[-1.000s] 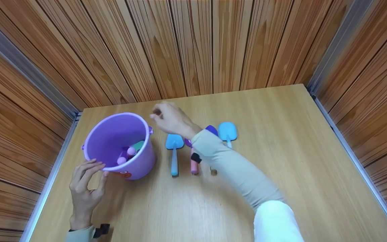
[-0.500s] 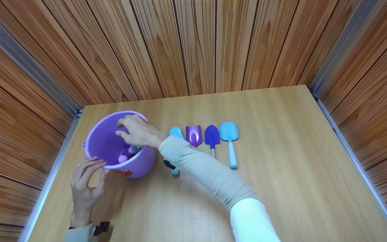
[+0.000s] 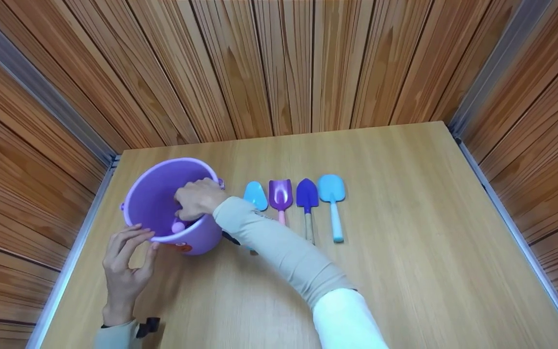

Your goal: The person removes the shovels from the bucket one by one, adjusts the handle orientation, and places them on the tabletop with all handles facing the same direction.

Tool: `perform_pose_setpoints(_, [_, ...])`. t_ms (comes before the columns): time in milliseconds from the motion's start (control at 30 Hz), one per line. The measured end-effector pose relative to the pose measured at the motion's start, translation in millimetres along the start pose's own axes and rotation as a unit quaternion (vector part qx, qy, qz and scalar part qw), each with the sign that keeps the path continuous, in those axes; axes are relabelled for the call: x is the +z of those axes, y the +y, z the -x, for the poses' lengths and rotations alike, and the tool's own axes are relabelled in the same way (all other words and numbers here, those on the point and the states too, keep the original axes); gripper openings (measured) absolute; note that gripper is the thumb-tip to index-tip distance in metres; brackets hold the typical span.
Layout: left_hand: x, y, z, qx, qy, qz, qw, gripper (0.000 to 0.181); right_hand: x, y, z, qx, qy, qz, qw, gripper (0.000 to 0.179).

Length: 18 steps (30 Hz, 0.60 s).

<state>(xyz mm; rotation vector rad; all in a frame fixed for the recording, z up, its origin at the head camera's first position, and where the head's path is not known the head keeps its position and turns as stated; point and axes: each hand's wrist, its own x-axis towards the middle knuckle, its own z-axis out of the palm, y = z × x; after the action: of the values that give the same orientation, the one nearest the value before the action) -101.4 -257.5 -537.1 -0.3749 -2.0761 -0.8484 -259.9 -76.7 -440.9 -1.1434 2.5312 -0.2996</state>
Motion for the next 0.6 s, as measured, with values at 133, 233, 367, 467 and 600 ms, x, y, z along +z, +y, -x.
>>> perform_pose_setpoints(133, [-0.4, -0.2, -0.4, 0.001, 0.001, 0.005, 1.0, 0.032, -2.3, -2.2, -3.7, 0.028, -0.058, 0.026, 0.9976, 0.035])
perform_pose_setpoints(233, [0.1, 0.4, -0.2, 0.0, 0.003, 0.007, 1.0, 0.031, -3.9, -3.0, -5.8, 0.037, -0.09, 0.033, 0.9947, 0.03])
perform_pose_setpoints(367, [0.3, 0.8, 0.1, 0.001, 0.005, 0.005, 1.0, 0.031, -4.7, -3.4, -7.4, 0.04, -0.103, 0.042, 0.993, 0.02])
perform_pose_setpoints(467, [0.1, 0.7, -0.2, 0.003, 0.004, 0.002, 1.0, 0.032, -4.1, -3.5, -7.7, 0.041, -0.095, 0.051, 0.9933, 0.015])
perform_pose_setpoints(600, [-0.2, -0.2, -1.3, 0.009, 0.003, -0.006, 0.9999, 0.034, -3.6, -3.9, -7.7, 0.035, -0.079, 0.062, 0.9943, 0.012])
